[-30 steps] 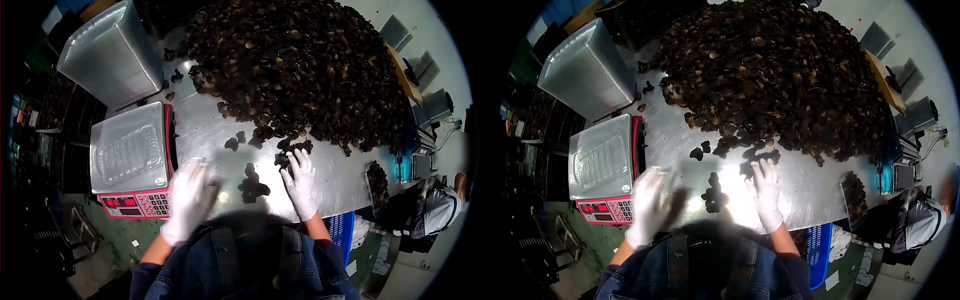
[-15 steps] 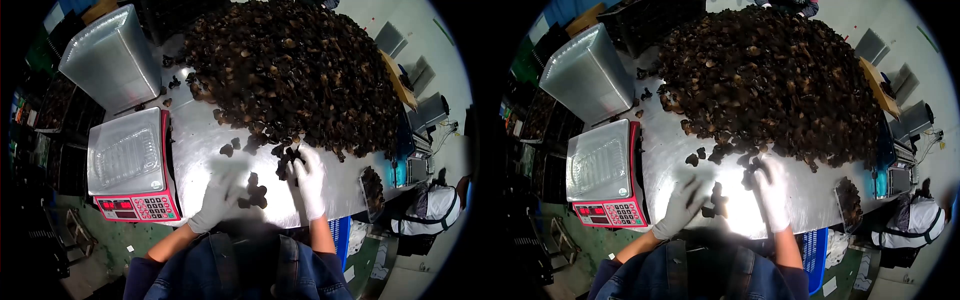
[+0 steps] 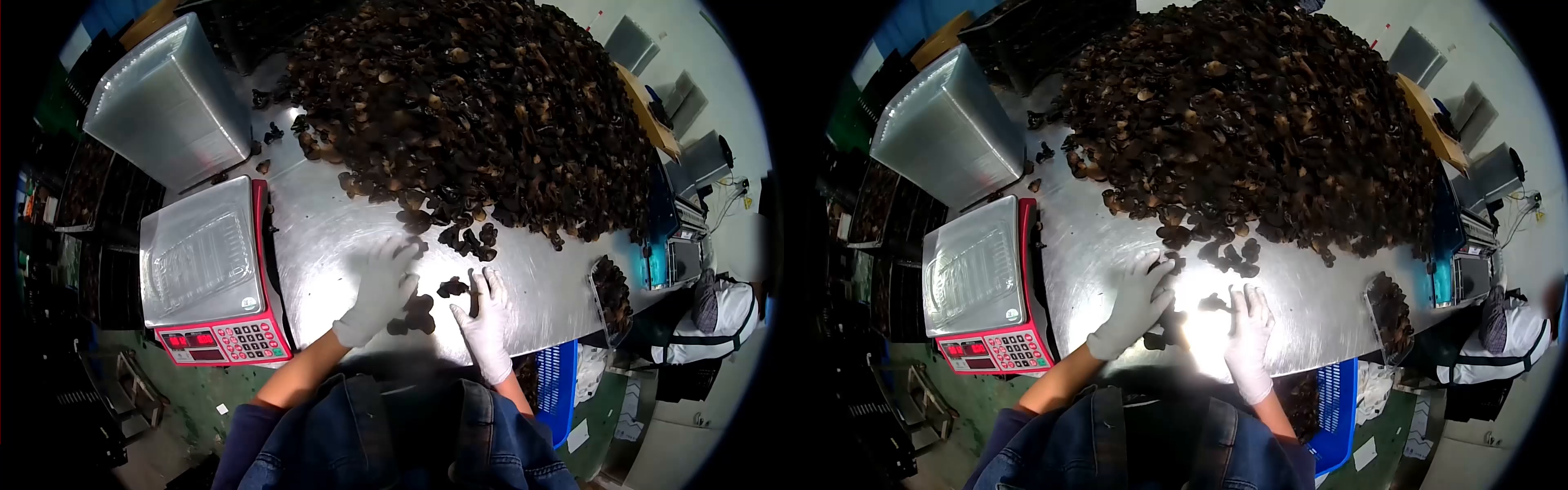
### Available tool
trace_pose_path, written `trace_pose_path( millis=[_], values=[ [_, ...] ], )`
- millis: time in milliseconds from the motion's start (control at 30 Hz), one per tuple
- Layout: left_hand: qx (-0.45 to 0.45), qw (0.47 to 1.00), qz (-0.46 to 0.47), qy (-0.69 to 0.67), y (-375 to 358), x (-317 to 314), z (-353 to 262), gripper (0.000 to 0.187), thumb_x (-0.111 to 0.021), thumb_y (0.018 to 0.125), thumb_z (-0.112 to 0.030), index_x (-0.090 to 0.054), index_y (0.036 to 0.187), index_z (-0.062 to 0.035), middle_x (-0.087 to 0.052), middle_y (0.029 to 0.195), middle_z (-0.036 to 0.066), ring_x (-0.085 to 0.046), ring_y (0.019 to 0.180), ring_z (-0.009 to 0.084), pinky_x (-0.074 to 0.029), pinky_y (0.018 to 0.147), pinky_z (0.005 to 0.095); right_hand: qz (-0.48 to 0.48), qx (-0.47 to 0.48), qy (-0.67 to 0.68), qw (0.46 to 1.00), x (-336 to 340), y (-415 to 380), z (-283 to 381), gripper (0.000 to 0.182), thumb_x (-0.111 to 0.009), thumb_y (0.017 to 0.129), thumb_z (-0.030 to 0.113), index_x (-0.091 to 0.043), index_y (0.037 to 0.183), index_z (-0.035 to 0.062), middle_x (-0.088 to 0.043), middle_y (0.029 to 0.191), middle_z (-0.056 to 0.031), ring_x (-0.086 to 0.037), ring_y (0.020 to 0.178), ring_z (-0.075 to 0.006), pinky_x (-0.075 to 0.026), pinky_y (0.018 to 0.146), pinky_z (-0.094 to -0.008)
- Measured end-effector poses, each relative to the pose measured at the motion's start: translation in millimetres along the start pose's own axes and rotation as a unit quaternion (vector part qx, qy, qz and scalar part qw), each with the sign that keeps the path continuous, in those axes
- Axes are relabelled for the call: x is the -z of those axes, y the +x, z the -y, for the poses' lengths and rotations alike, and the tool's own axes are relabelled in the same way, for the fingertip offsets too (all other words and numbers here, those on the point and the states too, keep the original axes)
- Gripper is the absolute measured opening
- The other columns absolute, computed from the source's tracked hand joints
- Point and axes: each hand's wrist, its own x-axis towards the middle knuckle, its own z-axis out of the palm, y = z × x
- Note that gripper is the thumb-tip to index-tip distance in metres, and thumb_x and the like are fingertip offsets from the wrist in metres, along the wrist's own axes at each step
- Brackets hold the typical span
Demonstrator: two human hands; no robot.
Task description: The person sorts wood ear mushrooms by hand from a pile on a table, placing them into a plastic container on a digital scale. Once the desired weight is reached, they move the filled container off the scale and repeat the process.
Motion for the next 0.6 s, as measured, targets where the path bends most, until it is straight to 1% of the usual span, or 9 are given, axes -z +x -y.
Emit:
trace_pose_path(
  millis=[100,167,233,267,333,367,467,533,600],
  values=[
    [0.047,0.998,0.02,-0.024,-16.2,23.3,-16.8,0.038,-0.066,0.086,-0.011,-0.063,0.123,-0.0034,-0.048,0.138,0.022,-0.042,0.13,0.0419,-0.04,0.107,0.0468,-0.057,0.02,0.075,0.995,10.5,1.5,0.4,0.072,-0.082,0.074,0.022,-0.052,0.137,0.0045,-0.047,0.14,-0.0201,-0.045,0.13,-0.039,-0.038,0.108,-0.0445],
    [0.034,0.998,-0.05,-0.023,-26.0,24.5,-6.9,0.035,-0.067,0.088,-0.008,-0.062,0.123,-0.0015,-0.046,0.14,0.022,-0.048,0.123,0.0399,-0.042,0.103,0.0445,-0.076,-0.005,0.11,0.991,19.8,19.8,3.0,0.064,-0.08,0.075,0.018,-0.055,0.133,0.0026,-0.051,0.137,-0.021,-0.048,0.127,-0.0385,-0.038,0.109,-0.0446],
    [0.128,0.976,-0.085,-0.155,-41.8,25.9,-2.5,0.043,-0.068,0.087,-0.01,-0.058,0.127,-0.0008,-0.046,0.139,0.023,-0.046,0.125,0.0407,-0.038,0.105,0.0462,-0.12,-0.002,0.122,0.985,24.1,40.3,6.8,0.049,-0.076,0.078,0.009,-0.062,0.124,0.0041,-0.057,0.13,-0.0181,-0.051,0.124,-0.036,-0.039,0.108,-0.0431],
    [0.073,0.993,-0.089,0.007,-47.1,27.8,8.0,0.046,-0.068,0.087,-0.009,-0.054,0.13,0.0,-0.043,0.142,0.024,-0.043,0.13,0.0419,-0.035,0.109,0.0458,-0.108,0.026,0.113,0.987,22.8,48.4,0.6,0.044,-0.076,0.078,0.012,-0.064,0.119,0.0057,-0.059,0.127,-0.0159,-0.052,0.122,-0.0352,-0.04,0.105,-0.0435],
    [0.082,0.992,-0.097,0.014,-53.8,28.8,5.9,0.047,-0.068,0.087,-0.009,-0.054,0.13,0.0004,-0.042,0.143,0.025,-0.041,0.131,0.0426,-0.033,0.11,0.0461,-0.095,0.051,0.127,0.986,22.3,54.6,-3.9,0.031,-0.078,0.078,0.019,-0.07,0.106,0.0097,-0.065,0.117,-0.0086,-0.055,0.117,-0.0296,-0.041,0.099,-0.0418],
    [0.088,0.99,-0.107,0.021,-56.6,29.0,5.1,0.047,-0.068,0.087,-0.009,-0.053,0.13,0.0009,-0.041,0.144,0.026,-0.04,0.132,0.0433,-0.032,0.111,0.0464,-0.085,0.055,0.103,0.989,23.1,53.4,-4.7,0.031,-0.08,0.075,0.025,-0.072,0.102,0.0128,-0.067,0.107,-0.0038,-0.057,0.111,-0.0236,-0.039,0.095,-0.0397],
    [0.091,0.99,-0.111,0.005,-56.1,26.4,6.6,0.048,-0.068,0.086,-0.009,-0.053,0.13,0.0,-0.041,0.145,0.027,-0.041,0.13,0.0442,-0.033,0.111,0.0469,-0.026,0.114,0.012,0.993,34.8,46.7,11.0,0.035,-0.081,0.069,0.036,-0.072,0.098,0.0169,-0.065,0.09,0.0031,-0.057,0.095,-0.0169,-0.034,0.095,-0.0379],
    [0.09,0.99,-0.111,0.005,-52.6,24.6,6.2,0.048,-0.068,0.085,-0.01,-0.053,0.13,-0.0008,-0.041,0.144,0.027,-0.042,0.13,0.0442,-0.033,0.11,0.047,-0.043,0.167,-0.04,0.984,21.9,43.8,18.1,0.024,-0.078,0.073,0.029,-0.071,0.094,0.0184,-0.062,0.086,0.0037,-0.056,0.092,-0.0172,-0.035,0.095,-0.0396],
    [0.104,0.986,-0.093,-0.088,-37.9,25.2,0.7,0.051,-0.069,0.084,-0.012,-0.053,0.131,-0.0029,-0.043,0.143,0.025,-0.043,0.129,0.0431,-0.033,0.11,0.0481,-0.074,0.204,-0.027,0.976,22.2,40.5,15.9,0.021,-0.077,0.075,0.025,-0.07,0.094,0.0204,-0.062,0.088,0.0037,-0.056,0.091,-0.0185,-0.035,0.095,-0.0418]
  ],
)
